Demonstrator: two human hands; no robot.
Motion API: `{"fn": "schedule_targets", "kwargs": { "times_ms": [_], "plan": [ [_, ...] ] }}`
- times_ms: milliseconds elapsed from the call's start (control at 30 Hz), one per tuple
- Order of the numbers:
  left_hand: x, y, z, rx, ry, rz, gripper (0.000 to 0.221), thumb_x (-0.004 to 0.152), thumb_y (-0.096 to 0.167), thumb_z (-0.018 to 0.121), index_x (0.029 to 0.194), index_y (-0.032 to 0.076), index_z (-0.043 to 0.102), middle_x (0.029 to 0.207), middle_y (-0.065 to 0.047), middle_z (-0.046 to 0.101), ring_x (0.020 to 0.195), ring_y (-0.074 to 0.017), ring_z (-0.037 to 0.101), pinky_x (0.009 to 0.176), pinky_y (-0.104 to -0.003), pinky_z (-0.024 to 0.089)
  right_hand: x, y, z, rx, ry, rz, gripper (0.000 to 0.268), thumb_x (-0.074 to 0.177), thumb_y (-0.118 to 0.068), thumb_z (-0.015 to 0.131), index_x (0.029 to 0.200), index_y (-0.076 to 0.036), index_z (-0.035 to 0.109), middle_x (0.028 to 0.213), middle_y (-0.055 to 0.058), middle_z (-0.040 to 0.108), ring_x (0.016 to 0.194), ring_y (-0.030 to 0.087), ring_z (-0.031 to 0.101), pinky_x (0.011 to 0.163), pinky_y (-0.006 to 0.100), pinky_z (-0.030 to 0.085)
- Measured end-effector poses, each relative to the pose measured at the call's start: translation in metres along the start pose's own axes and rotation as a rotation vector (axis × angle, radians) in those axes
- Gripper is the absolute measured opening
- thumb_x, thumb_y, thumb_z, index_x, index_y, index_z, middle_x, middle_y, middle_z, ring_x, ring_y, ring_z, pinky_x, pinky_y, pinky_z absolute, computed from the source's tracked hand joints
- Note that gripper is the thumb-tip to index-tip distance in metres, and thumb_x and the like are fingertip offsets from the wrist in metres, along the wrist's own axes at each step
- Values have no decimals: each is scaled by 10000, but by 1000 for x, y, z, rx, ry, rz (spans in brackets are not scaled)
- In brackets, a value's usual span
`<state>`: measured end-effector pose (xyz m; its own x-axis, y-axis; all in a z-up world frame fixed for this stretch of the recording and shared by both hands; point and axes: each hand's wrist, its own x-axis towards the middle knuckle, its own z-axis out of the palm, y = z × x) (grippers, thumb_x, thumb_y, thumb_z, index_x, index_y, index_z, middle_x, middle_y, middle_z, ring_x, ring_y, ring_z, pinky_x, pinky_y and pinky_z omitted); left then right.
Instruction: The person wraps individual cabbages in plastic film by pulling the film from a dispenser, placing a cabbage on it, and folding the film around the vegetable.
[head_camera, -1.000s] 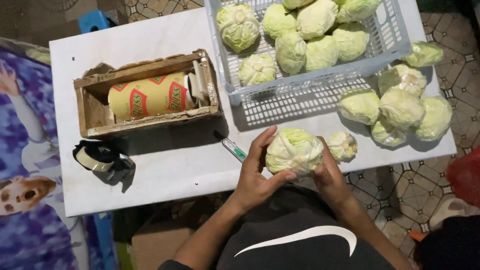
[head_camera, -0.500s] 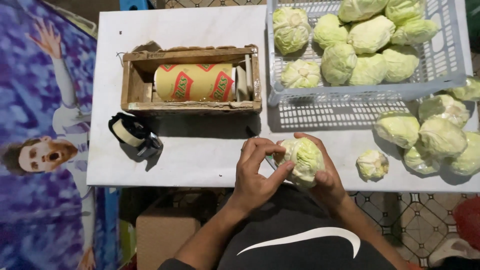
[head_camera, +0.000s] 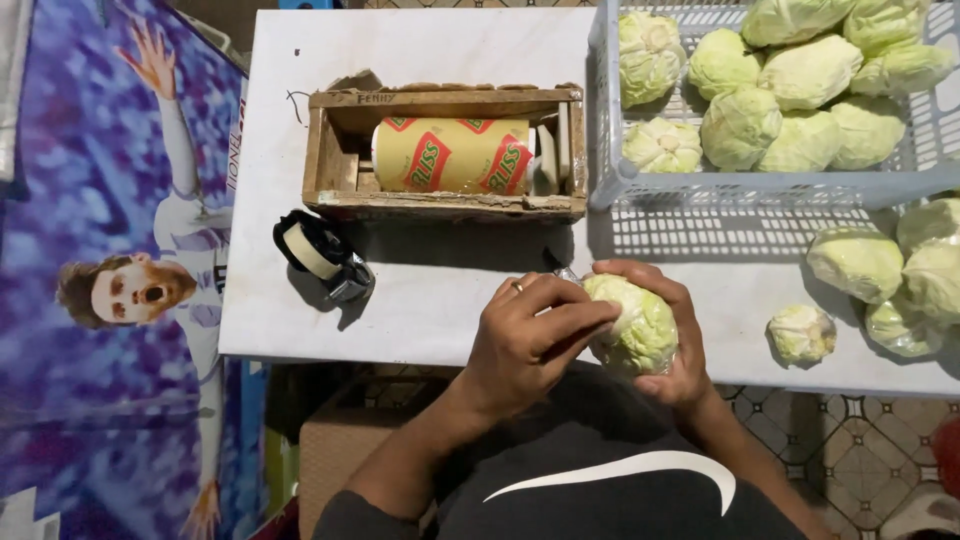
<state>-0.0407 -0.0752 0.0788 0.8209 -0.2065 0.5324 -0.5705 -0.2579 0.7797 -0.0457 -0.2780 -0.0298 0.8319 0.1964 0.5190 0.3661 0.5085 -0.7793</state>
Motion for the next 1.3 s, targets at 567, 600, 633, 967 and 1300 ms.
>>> {"fn": "schedule_targets", "kwargs": {
  "times_ms": [567,600,633,967,1300],
  "plan": [
    [-12,-41,-82,-134,-138,221,38,955,143,652,971,111,663,852,-55,593,723,-265,626,638,-369,526,17,25,82,-321,-41,-20,979,691,-404,861,1410,72,396,1403,411,444,1338,474,497,1099,561,409],
    [-10,-37,-92,-151,-142,240,89,965,109,674,1050,90,693,932,-100,636,788,-309,663,678,-394,549,15,28,85,-330,-33,-24,985,678,-397,866,1402,83,401,1391,421,446,1328,486,503,1097,568,411],
    [-12,-40,-98,-155,-149,239,89,965,109,674,1050,90,693,932,-100,636,788,-309,663,678,-394,549,16,30,89,-332,-25,-24,985,678,-397,866,1402,83,401,1391,421,446,1328,486,503,1097,568,411],
    [-4,-59,-131,237,-295,537,154,1020,170,578,913,102,665,828,-65,610,662,-238,604,597,-357,496,27,44,126,-488,-10,13,932,700,-411,836,1358,142,473,1343,384,522,1283,458,515,1075,546,397],
    [0,-92,-122,74,-317,428,217,1071,225,448,1011,57,571,971,-105,568,779,-290,641,635,-371,544,28,69,113,-442,77,80,1011,675,-455,831,1402,124,432,1378,353,507,1284,376,529,1079,493,408]
  ]
}}
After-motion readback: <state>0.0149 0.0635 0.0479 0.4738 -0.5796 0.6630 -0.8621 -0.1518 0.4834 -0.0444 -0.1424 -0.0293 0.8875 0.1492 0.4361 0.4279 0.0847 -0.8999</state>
